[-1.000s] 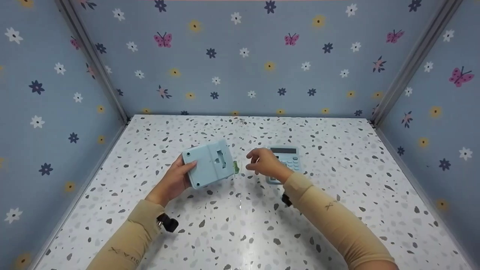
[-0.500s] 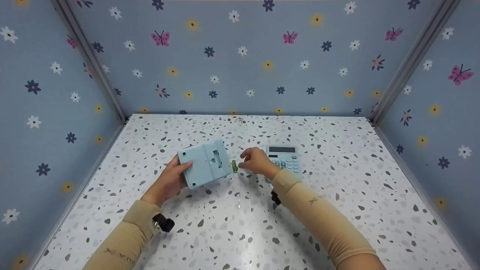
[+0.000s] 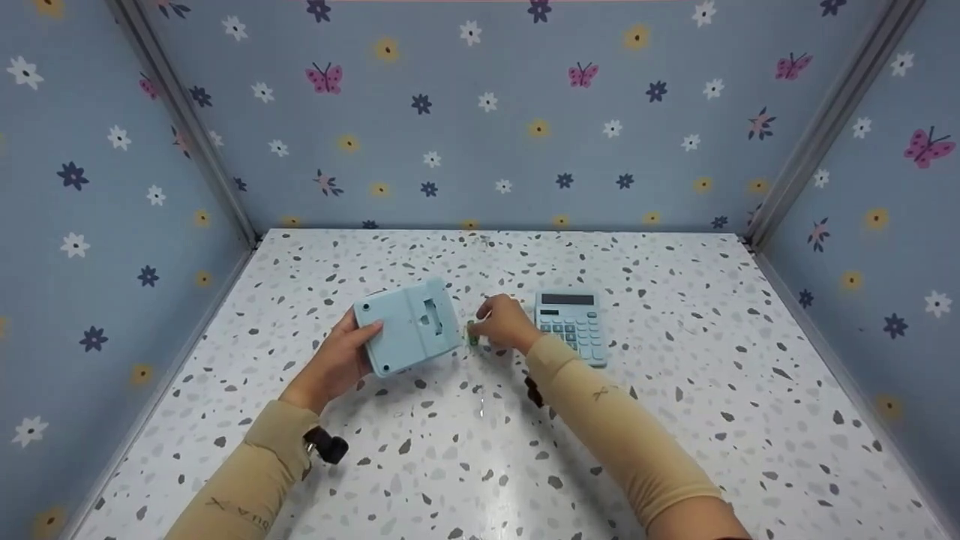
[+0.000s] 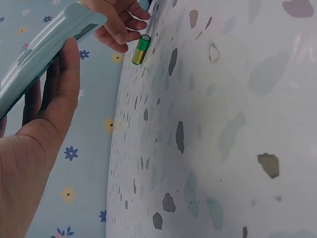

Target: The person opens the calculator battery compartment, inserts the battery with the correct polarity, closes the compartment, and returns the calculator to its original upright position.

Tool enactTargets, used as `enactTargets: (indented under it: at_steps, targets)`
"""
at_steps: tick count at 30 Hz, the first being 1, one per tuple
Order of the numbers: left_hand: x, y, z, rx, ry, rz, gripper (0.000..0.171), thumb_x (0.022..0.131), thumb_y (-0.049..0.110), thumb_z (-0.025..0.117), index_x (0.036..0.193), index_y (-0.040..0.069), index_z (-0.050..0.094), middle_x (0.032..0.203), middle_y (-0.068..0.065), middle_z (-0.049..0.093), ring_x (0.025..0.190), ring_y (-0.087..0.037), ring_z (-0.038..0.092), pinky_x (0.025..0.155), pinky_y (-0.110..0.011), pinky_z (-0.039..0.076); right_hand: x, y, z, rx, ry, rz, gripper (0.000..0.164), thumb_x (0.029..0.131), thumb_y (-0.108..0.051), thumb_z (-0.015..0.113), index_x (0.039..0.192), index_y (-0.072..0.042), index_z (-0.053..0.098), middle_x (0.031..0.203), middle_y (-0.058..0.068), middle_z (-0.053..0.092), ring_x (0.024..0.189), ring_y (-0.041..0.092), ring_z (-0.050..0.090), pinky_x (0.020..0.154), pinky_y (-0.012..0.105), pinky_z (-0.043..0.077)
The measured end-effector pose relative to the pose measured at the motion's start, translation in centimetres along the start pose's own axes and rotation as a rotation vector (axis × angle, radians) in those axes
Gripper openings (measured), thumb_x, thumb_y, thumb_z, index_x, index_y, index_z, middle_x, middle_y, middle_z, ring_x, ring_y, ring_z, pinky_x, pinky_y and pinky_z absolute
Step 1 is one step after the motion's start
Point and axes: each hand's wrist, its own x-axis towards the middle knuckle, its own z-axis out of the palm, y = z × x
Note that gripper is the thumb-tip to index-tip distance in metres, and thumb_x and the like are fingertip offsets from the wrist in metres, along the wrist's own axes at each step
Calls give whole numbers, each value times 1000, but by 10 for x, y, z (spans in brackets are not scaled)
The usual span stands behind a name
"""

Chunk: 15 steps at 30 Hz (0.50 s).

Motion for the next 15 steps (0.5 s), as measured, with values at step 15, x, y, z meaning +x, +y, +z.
enactTargets:
  at_steps: [15]
  targets:
    - [-3, -1, -4, -28, 3, -13, 65, 117, 27, 47, 174, 26, 15, 176, -14, 26, 154, -39, 38, 115, -51, 49, 12, -1, 14, 17, 22, 75, 29, 90, -20, 90, 106, -6, 71, 99, 8, 70, 78, 20, 68, 65, 34, 60]
